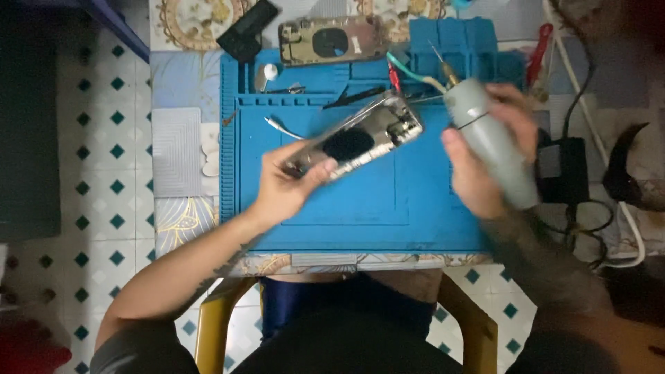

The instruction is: The person uses a red screwdriver to remove screws from a disassembled phone back cover. They then use a rotary tool to grind or clean the edges of a purple smartphone. The person handles both the phone back cover and the smartphone during the process.

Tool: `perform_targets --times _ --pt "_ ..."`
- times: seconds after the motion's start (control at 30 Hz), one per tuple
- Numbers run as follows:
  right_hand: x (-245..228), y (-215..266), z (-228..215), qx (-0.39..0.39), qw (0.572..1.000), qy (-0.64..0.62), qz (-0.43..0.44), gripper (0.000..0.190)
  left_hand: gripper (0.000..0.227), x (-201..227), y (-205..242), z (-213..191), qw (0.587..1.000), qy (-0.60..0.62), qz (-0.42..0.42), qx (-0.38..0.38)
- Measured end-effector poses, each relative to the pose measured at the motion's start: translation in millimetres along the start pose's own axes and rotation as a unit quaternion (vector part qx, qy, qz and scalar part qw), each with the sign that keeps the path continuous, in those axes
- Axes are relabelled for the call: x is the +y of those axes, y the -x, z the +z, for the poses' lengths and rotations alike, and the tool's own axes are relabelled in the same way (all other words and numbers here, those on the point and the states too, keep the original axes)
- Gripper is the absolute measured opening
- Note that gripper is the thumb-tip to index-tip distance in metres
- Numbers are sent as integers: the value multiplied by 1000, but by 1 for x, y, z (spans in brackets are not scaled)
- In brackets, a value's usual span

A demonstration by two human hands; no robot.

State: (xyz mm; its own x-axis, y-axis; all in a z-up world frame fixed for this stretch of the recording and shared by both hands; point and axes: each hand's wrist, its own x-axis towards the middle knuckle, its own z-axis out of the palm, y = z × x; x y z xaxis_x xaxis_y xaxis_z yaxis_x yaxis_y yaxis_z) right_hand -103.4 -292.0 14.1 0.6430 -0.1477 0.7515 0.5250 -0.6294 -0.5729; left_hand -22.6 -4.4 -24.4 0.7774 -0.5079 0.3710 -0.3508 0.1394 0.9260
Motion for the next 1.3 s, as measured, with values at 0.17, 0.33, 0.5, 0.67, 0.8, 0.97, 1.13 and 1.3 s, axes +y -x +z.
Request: perform_targets --times 0.17,0.33,0.5,0.67,0.8,0.97,1.13,1.3 --pt "-6 17 29 83 994 -65 -38 29 27 -1 15 23 992 93 -50 -63" --pt "-9 20 51 107 982 -113 107 51 24 16 7 37 998 -7 16 -67" --pt "-31 1 71 111 973 -111 168 49 33 8 0 42 963 -195 151 -110" --pt "-27 -14 58 43 919 -350 177 47 78 12 -10 19 902 -315 274 -111" --pt "-22 -17 32 -32 932 -341 119 38 54 9 -16 -10 960 -193 198 -46" --pt "-23 -3 15 -88 911 -376 148 32 93 13 -7 -10 979 -126 149 -56" --pt "-17 13 -28 -221 804 -519 190 42 82 19 -2 -14 973 -133 174 -73" --pt "14 8 -39 -358 808 -464 54 64 83 23 0 -13 966 -138 202 -80"
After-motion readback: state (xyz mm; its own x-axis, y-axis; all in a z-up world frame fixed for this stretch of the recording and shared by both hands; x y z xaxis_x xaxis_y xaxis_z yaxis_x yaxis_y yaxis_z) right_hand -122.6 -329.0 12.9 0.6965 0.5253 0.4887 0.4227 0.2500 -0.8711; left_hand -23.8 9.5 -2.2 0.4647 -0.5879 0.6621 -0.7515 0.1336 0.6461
